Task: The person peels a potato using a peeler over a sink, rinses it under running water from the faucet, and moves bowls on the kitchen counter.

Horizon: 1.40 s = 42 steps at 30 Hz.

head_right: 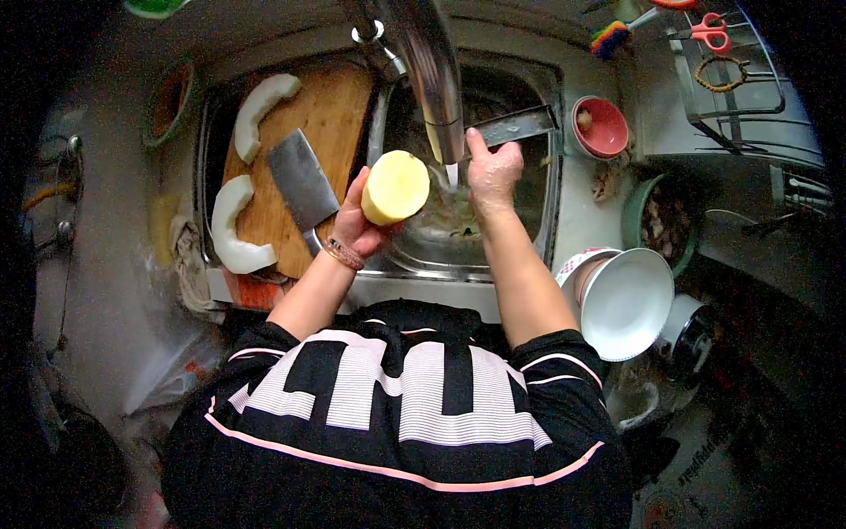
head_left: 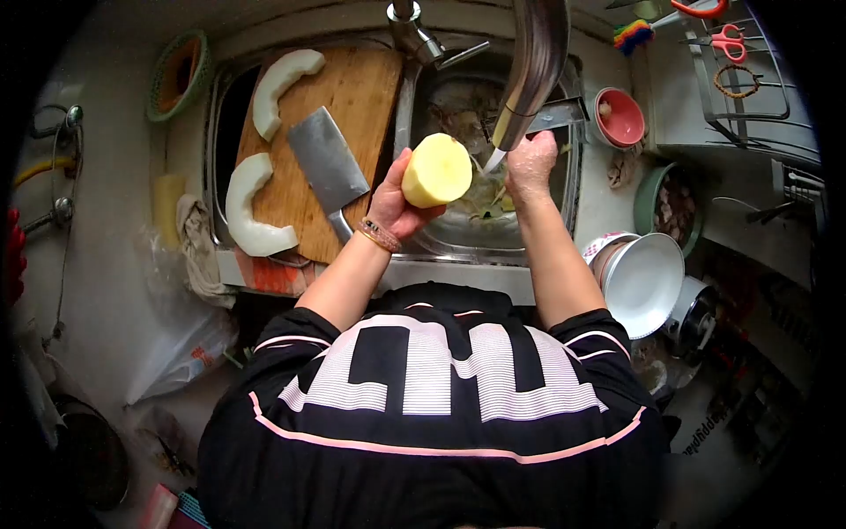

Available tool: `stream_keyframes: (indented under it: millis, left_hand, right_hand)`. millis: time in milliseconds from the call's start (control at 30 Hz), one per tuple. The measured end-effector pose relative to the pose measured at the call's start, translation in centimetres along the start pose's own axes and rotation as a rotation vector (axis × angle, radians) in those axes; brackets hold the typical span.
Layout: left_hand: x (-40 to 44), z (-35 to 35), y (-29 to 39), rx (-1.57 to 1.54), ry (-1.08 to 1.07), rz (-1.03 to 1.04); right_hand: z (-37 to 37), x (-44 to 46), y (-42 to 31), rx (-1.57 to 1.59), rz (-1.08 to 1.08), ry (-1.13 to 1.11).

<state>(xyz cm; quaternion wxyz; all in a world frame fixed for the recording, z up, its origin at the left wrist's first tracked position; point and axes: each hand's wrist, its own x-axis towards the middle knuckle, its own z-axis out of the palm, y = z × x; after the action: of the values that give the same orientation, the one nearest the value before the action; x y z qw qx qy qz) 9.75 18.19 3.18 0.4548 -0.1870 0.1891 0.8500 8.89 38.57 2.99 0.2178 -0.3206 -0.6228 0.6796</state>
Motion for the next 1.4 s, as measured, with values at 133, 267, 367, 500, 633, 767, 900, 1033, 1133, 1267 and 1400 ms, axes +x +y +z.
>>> stream_keyframes:
  millis: [133, 267, 367, 500, 633, 767, 900, 1033, 1133, 1267, 1400]
  left_hand:
    - [0.5, 0.2, -0.1, -0.046, 0.082, 0.000]
    - [0.5, -1.5, -0.5, -0.006, -0.056, -0.103]
    - [0.7, -1.3, -1.0, 0.011, -0.160, -0.092]
    - [2.3, -1.8, -0.9, -0.188, -0.250, -0.234]
    - [3.5, 1.3, -0.9, 0.054, -0.098, -0.155]
    - [6.0, 2.5, -1.4, 0.172, -0.099, -0.099]
    - [7.4, 4.3, -2.8, 0.301, -0.034, -0.091]
    - [7.4, 6.5, -3.2, 0.433, -0.007, -0.117]
    - [8.0, 6.1, -3.4, 0.491, 0.015, -0.123]
    - [7.3, 6.5, -3.9, 0.522, 0.066, -0.009]
    - [6.4, 5.8, -3.4, 0.454, 0.000, 0.045]
  right_hand:
    - [0.9, -2.1, -3.2, 0.253, 0.389, -0.340]
    - [0.5, 0.1, 1.0, -0.027, 0.308, -0.139]
    - [-2.1, 2.1, 1.7, 0.143, 0.468, -0.162]
    - [-2.7, 0.6, -0.5, 0.172, 0.365, -0.275]
    - [-4.9, 0.4, 0.4, -0.443, -0.127, 0.025]
    - [-7.9, 0.6, 4.1, -0.300, 0.009, 0.062]
    - [-8.6, -1.0, 2.8, -0.162, -0.137, 0.155]
    - [-8.7, -2.0, -2.7, -0.027, -0.198, 0.226]
    - [-8.2, -2.9, -4.8, 0.235, -0.145, 0.028]
    - [-7.5, -3.6, -1.7, 0.083, -0.032, -0.129]
    - [-7.0, -2.9, -0.7, 0.090, -0.019, 0.087]
